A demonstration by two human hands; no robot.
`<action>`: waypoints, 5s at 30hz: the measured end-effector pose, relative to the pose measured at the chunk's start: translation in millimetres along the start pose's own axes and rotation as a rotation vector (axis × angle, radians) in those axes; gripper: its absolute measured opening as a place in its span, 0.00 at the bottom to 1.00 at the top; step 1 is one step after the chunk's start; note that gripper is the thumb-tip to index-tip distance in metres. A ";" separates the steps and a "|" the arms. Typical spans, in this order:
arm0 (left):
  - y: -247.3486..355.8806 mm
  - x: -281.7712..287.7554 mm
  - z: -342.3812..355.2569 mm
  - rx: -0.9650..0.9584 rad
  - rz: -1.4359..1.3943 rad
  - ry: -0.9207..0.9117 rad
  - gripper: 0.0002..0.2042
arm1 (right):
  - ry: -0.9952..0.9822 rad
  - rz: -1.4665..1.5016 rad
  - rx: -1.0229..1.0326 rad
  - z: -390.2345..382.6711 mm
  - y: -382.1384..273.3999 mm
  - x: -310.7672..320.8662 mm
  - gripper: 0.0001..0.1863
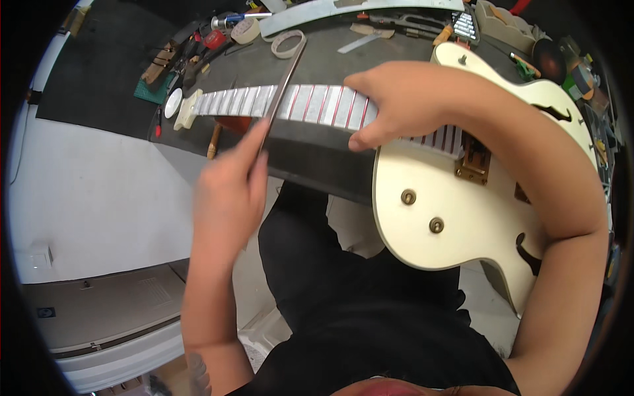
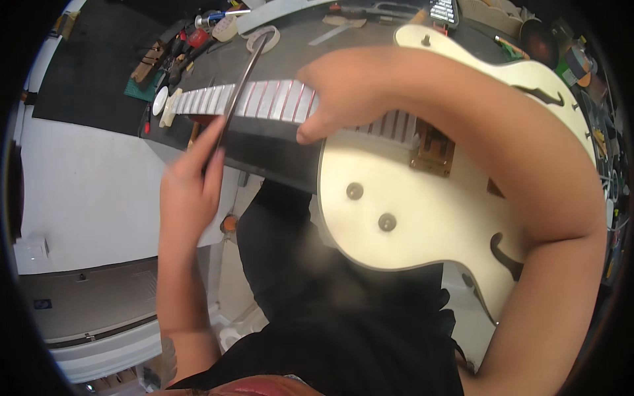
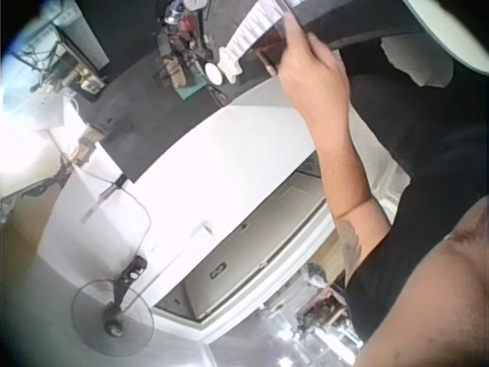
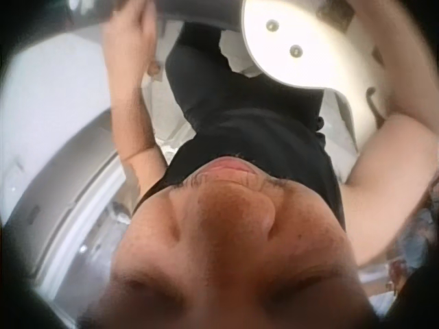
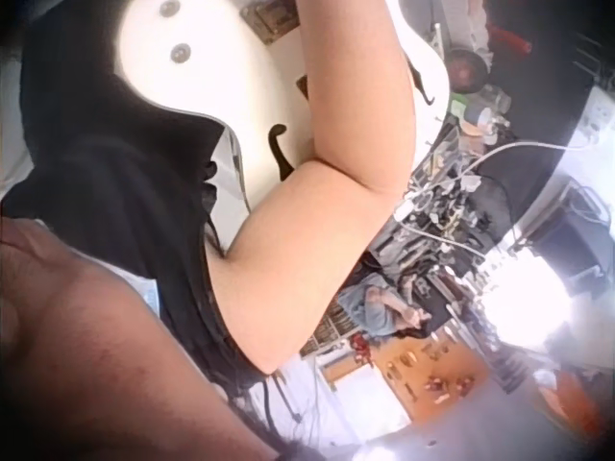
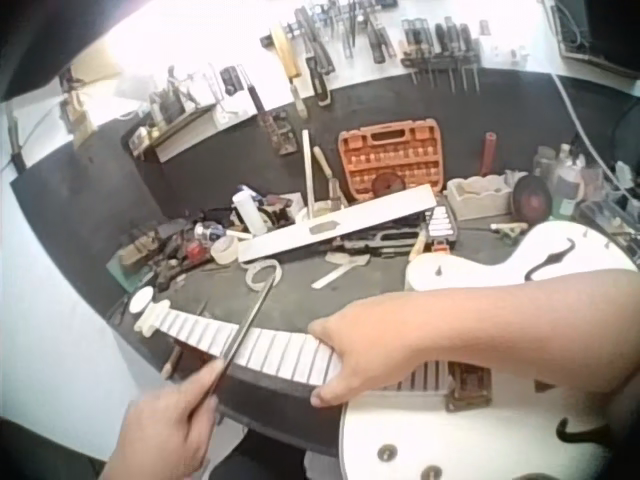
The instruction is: The person uses a metal file to smooth the edges of the frets on a white electric guitar neck. The guitar is held steady on a workbench while the person files the frets one by one along the fretboard.
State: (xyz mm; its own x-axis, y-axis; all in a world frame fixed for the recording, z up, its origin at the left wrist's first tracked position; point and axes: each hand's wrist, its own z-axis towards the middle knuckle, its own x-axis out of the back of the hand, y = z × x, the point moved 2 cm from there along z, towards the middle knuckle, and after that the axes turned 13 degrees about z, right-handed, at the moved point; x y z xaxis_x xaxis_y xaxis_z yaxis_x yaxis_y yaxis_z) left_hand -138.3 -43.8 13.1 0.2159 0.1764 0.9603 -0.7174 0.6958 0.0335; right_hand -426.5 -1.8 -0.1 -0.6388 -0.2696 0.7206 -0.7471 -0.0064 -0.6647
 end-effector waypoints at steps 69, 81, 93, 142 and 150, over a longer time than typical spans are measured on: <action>-13.1 -7.4 5.0 0.147 -0.141 -0.230 0.24 | -0.044 0.019 -0.077 -6.1 -15.3 2.6 0.40; -13.3 -7.2 47.3 0.139 -0.156 -0.293 0.24 | 0.008 0.005 -0.049 -2.6 -7.0 -7.7 0.41; -22.8 -1.5 -98.2 0.172 -0.249 -0.226 0.26 | 0.009 0.001 -0.089 -4.3 -3.2 -3.7 0.40; -20.9 -1.0 -70.6 0.178 -0.293 -0.217 0.26 | -0.012 -0.019 -0.101 -2.2 -2.5 -6.6 0.43; -11.4 -14.5 -7.1 0.192 -0.342 -0.218 0.24 | -0.012 0.008 -0.070 -4.6 -1.2 -2.1 0.41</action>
State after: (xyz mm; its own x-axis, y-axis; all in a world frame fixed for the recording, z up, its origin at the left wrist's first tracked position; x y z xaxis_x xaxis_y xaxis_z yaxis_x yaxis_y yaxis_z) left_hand -128.6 -49.3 -3.2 0.3323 -0.2066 0.9203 -0.7433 0.5432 0.3904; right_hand -425.2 3.2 0.1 -0.6431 -0.2808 0.7124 -0.7530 0.0630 -0.6550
